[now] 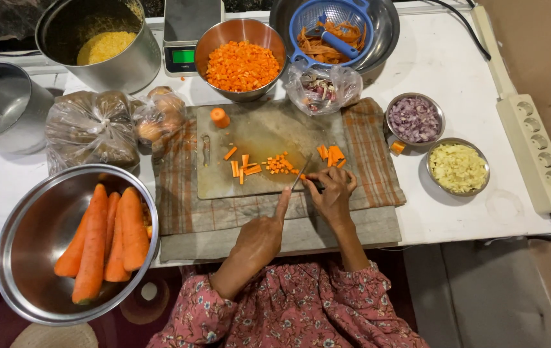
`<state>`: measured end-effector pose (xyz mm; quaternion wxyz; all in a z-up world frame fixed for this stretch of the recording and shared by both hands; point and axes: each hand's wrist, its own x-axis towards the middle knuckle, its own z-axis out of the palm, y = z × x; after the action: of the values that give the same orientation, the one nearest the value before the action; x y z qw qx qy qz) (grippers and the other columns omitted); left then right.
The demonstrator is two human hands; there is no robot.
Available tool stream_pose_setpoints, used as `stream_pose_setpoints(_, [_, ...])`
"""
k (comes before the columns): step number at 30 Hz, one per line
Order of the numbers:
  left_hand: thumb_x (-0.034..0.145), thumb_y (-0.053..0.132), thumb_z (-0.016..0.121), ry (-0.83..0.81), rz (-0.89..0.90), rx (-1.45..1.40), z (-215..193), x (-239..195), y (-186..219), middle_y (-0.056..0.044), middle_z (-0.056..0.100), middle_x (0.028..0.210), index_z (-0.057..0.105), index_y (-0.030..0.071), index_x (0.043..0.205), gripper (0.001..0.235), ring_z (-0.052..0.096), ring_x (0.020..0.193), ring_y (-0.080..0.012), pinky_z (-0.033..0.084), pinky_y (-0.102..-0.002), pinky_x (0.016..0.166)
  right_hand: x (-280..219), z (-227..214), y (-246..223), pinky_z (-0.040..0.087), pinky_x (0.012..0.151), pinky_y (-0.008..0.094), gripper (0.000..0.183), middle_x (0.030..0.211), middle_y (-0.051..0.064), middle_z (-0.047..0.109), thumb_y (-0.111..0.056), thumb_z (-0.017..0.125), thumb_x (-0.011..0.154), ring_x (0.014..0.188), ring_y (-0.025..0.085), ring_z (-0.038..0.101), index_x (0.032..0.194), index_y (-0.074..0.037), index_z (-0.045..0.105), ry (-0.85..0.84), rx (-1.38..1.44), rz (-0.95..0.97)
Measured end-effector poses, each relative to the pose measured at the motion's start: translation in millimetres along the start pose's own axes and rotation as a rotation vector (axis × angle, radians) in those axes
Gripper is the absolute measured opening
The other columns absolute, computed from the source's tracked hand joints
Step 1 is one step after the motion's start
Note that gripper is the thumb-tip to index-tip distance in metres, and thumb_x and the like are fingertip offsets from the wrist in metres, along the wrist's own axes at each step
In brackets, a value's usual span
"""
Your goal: Cutting carrots into small pieces on a wooden cutting board using a kitchen knife
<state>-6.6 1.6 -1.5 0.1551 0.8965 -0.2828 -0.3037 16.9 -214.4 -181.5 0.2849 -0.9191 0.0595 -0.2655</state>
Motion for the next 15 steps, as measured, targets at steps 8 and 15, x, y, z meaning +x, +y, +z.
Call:
stream_pose_setpoints(8, [0.092, -0.007, 0.043, -0.016, -0.004, 0.014, 3.6, 17.3, -1.4, -0.032, 0.07, 0.09, -0.004, 0.006, 0.162, 0.085, 0.071, 0.078, -0.0457, 0.057, -0.056, 0.066, 0.3, -0.2, 3.0, 0.018, 0.111, 0.057, 0.013, 0.092, -0.003, 0.058, -0.022, 0.084, 0.086, 0.106, 0.021, 0.056, 0.096, -0.02, 0.077, -0.032, 0.018, 0.0])
stream_pose_setpoints(15, [0.089, -0.006, 0.051, -0.004, 0.007, -0.004, 1.6, 13.4, -5.9, -0.034, 0.069, 0.095, -0.004, 0.009, 0.162, 0.092, 0.07, 0.086, -0.0514, 0.055, -0.061, 0.07, 1.3, -6.7, -4.2, 0.018, 0.111, 0.056, 0.012, 0.09, -0.003, 0.058, -0.023, 0.084, 0.085, 0.106, 0.021, 0.056, 0.094, -0.022, 0.076, -0.019, 0.019, 0.031])
